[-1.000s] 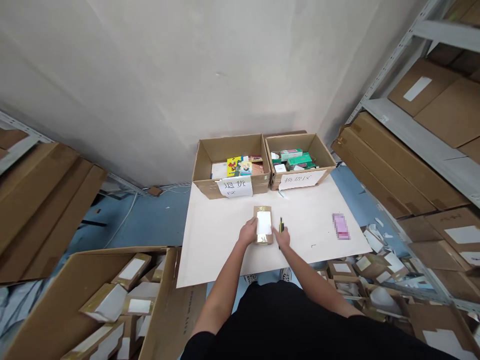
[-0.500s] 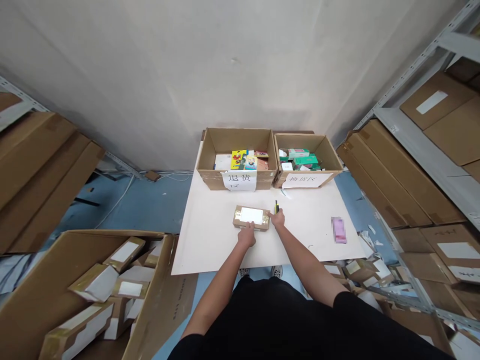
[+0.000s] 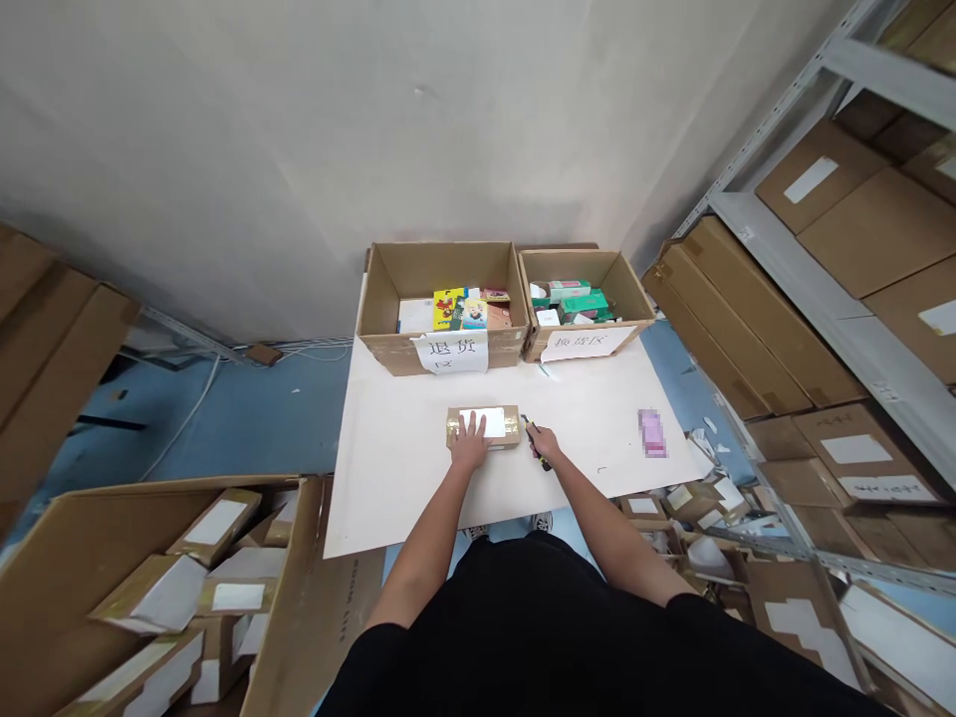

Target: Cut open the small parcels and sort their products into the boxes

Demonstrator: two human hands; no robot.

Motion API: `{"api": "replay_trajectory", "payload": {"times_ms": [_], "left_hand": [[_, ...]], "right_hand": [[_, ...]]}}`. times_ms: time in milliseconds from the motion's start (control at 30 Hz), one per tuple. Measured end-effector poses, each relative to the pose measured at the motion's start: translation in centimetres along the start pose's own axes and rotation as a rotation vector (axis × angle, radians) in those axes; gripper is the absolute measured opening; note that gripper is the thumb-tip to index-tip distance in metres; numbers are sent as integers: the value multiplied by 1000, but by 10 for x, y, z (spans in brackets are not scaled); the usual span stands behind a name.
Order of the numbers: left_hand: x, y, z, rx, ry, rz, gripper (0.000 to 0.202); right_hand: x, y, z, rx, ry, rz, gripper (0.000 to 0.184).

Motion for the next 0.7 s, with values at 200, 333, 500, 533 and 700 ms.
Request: {"api": "replay_trajectory", "payload": {"times_ms": [200,333,500,533,700], "left_hand": [[1,1,0,14,2,-28,70],[0,2,-1,6,5,-24,70],[-1,2,-1,-24,11,-31,70],[0,2,-1,-28,8,-33,70],[0,4,-3,-24,-2,-17,70]], "right_hand": [[1,7,10,-60,6,7,48],[-3,11,-4,70,29,-42,47],[1,11,-5,80,76,-32,48],[2,11,-3,78,80,-20,48],[-3,8,-2,106,97,39,50]]}}
Point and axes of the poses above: each hand's wrist, its own x-axis towards the middle knuckle, its own y-axis out of the palm, z = x × y, the point moved 3 cm from there along x, towards the middle knuckle
